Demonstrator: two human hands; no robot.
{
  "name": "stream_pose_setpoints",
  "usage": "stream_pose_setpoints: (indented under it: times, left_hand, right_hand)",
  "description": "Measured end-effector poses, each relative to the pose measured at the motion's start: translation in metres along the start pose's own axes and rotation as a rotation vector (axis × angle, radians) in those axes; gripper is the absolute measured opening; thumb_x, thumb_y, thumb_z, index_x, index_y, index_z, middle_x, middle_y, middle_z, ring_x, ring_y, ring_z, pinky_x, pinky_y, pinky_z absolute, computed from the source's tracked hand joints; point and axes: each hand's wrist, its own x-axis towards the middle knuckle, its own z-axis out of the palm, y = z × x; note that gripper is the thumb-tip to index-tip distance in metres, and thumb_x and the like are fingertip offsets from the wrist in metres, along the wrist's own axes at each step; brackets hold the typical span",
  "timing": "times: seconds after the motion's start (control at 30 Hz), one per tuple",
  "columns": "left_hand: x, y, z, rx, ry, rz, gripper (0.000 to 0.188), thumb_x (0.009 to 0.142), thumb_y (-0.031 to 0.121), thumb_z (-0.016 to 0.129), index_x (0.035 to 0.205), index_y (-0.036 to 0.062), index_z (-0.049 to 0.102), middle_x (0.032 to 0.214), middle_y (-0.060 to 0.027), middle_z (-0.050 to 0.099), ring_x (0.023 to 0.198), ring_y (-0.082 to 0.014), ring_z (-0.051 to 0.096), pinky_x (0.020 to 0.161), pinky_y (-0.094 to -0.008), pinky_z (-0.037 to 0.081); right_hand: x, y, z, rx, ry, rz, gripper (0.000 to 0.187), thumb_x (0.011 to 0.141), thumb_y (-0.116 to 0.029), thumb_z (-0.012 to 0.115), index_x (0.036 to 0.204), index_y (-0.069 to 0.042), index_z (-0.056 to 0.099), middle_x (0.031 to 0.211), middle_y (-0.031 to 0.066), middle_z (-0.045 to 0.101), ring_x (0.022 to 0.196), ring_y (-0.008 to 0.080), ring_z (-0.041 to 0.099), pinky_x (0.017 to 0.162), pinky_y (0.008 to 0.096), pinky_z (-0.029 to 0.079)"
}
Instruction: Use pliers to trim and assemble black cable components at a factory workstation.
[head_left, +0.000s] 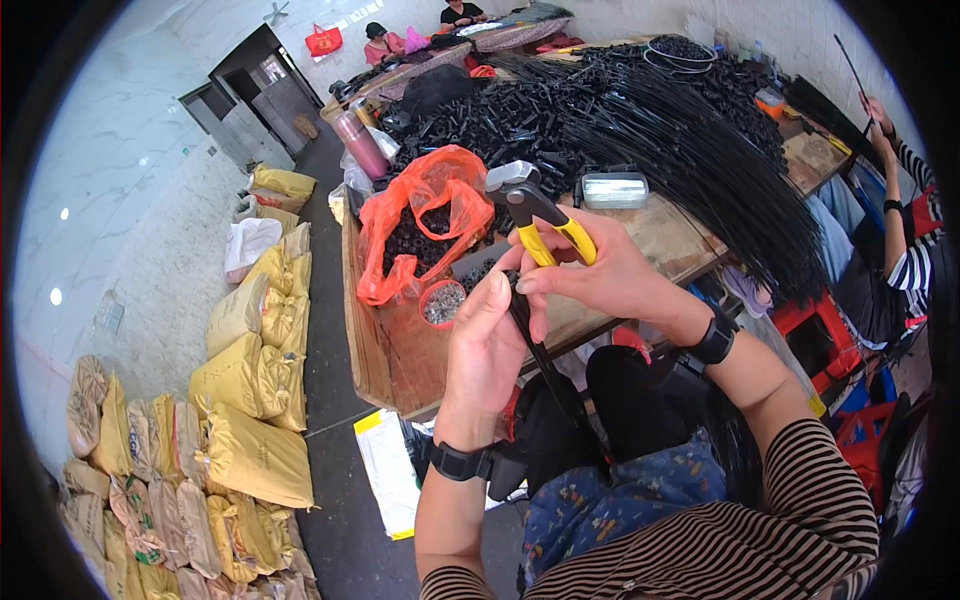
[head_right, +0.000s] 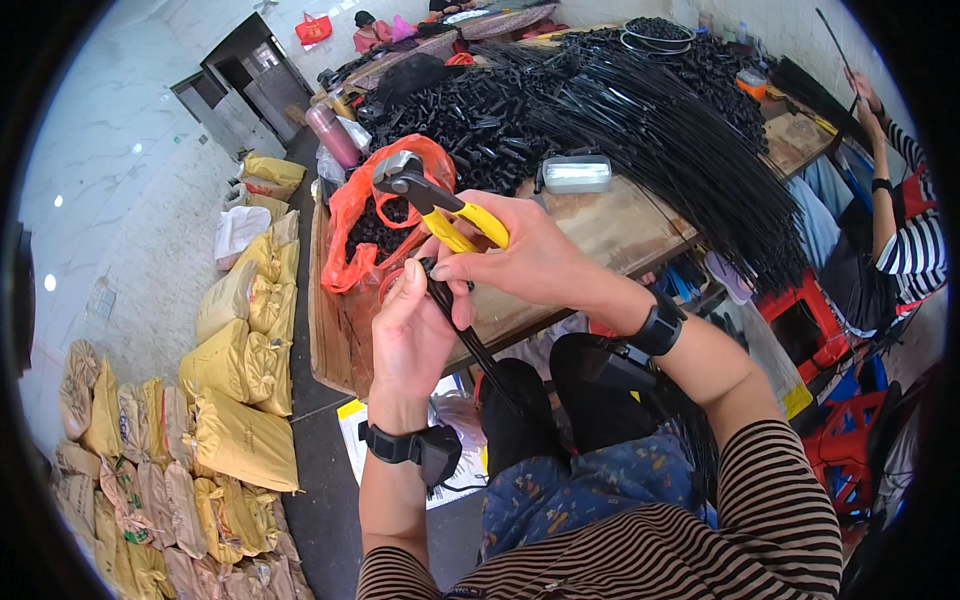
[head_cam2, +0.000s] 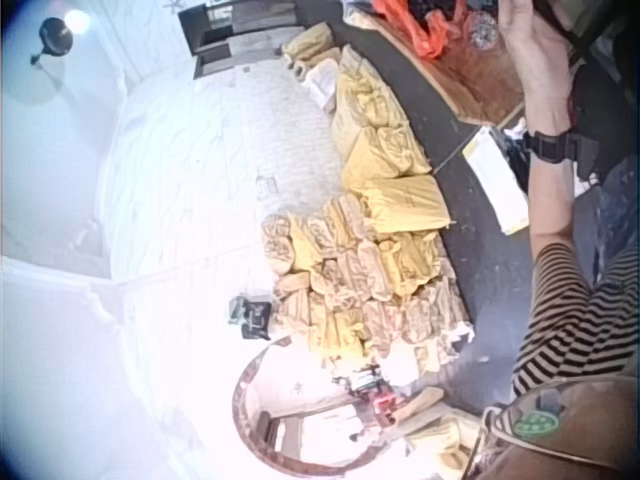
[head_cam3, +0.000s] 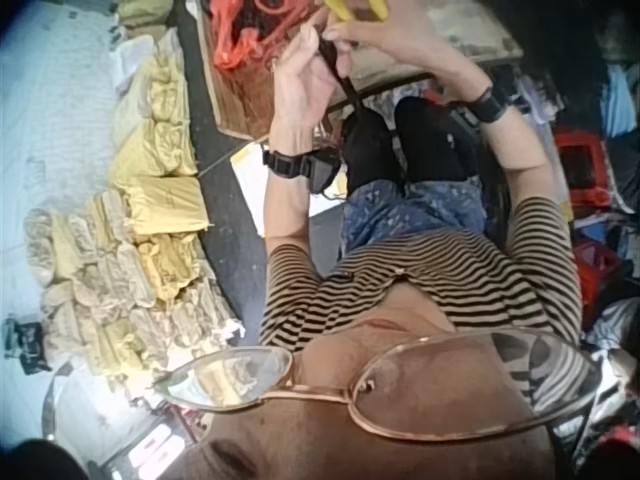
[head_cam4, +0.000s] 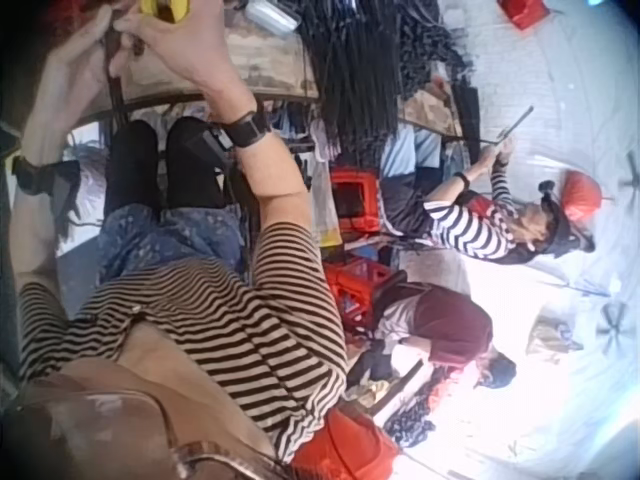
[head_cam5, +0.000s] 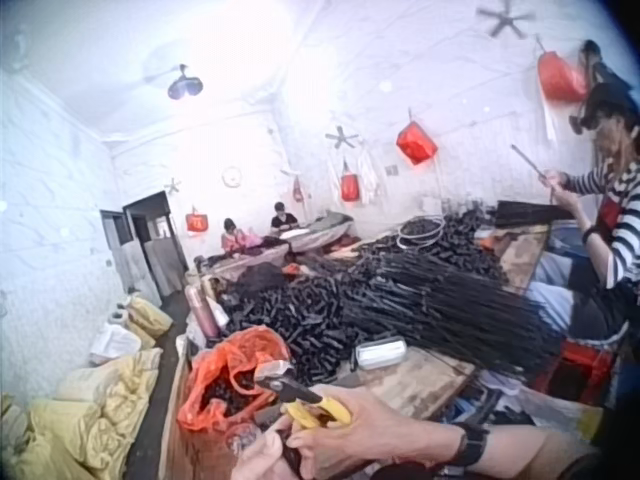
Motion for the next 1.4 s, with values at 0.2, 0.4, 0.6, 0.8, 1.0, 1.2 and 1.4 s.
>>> stream_pose_setpoints:
  times: [0.2,0.4,0.6,0.8,1.0,1.2,1.4]
  left_hand:
    - [0.000,-0.002,0.007,-0.034,0.060,-0.004,0.058,0.096,0.037,0.052,0.138,-0.0020,0.041,0.088,-0.0049,0.055,0.071,-0.0139,0.051,0.064,-0.0256,0.041]
    - [-0.003,-0.003,-0.004,-0.068,-0.010,-0.027,0.053,0.095,0.035,0.053,0.134,0.0003,0.045,0.089,-0.0064,0.056,0.071,-0.0160,0.051,0.064,-0.0271,0.041]
    - [-0.008,-0.001,0.003,0.005,0.003,0.012,0.050,0.096,0.033,0.052,0.133,0.0002,0.045,0.090,-0.0064,0.056,0.073,-0.0158,0.051,0.065,-0.0279,0.042]
    - [-0.007,-0.006,0.005,0.058,0.076,0.091,0.045,0.100,0.032,0.046,0.131,-0.0012,0.046,0.091,-0.0040,0.056,0.076,-0.0137,0.051,0.068,-0.0274,0.041]
    - [-0.011,-0.007,-0.002,-0.005,0.074,0.087,0.042,0.101,0.031,0.043,0.129,-0.0007,0.048,0.091,-0.0039,0.057,0.080,-0.0131,0.052,0.072,-0.0280,0.042]
    - [-0.014,-0.007,0.006,0.126,0.114,0.139,0.039,0.101,0.028,0.046,0.126,-0.0004,0.052,0.091,-0.0039,0.059,0.079,-0.0113,0.054,0.071,-0.0270,0.045]
    - [-0.014,-0.009,0.007,0.286,0.156,0.256,0.035,0.100,0.024,0.048,0.122,-0.0022,0.054,0.084,-0.0018,0.059,0.070,-0.0087,0.053,0.064,-0.0236,0.045]
  right_hand:
    - [-0.003,-0.007,-0.011,-0.049,-0.065,-0.002,0.033,0.082,-0.006,0.071,0.112,-0.002,0.059,0.096,0.0036,0.068,0.087,0.0073,0.060,0.079,0.0259,0.049]
    - [0.002,-0.011,-0.015,-0.300,-0.138,-0.187,0.035,0.082,-0.008,0.071,0.116,-0.003,0.061,0.098,0.0055,0.070,0.087,0.0085,0.062,0.081,0.0264,0.050]
    - [0.005,-0.014,-0.019,-0.371,-0.177,-0.255,0.036,0.082,-0.009,0.071,0.116,-0.003,0.061,0.102,0.0080,0.071,0.087,0.0081,0.063,0.080,0.0269,0.051]
    - [-0.001,-0.004,-0.002,-0.180,-0.098,-0.103,0.033,0.084,-0.006,0.069,0.116,-0.004,0.061,0.088,0.0032,0.067,0.075,0.0077,0.061,0.070,0.0263,0.051]
    - [-0.003,-0.007,0.007,-0.149,-0.074,-0.050,0.030,0.085,-0.004,0.066,0.114,-0.002,0.060,0.084,0.0012,0.063,0.071,0.0060,0.059,0.066,0.0241,0.050]
    - [-0.008,-0.021,0.013,0.014,-0.075,0.020,0.026,0.085,-0.003,0.065,0.111,-0.001,0.060,0.083,0.0032,0.063,0.069,0.0060,0.061,0.063,0.0241,0.051]
    - [-0.006,-0.019,0.015,-0.431,0.023,-0.301,0.029,0.080,-0.004,0.067,0.108,-0.001,0.061,0.086,0.0116,0.067,0.072,0.0198,0.067,0.064,0.0314,0.052]
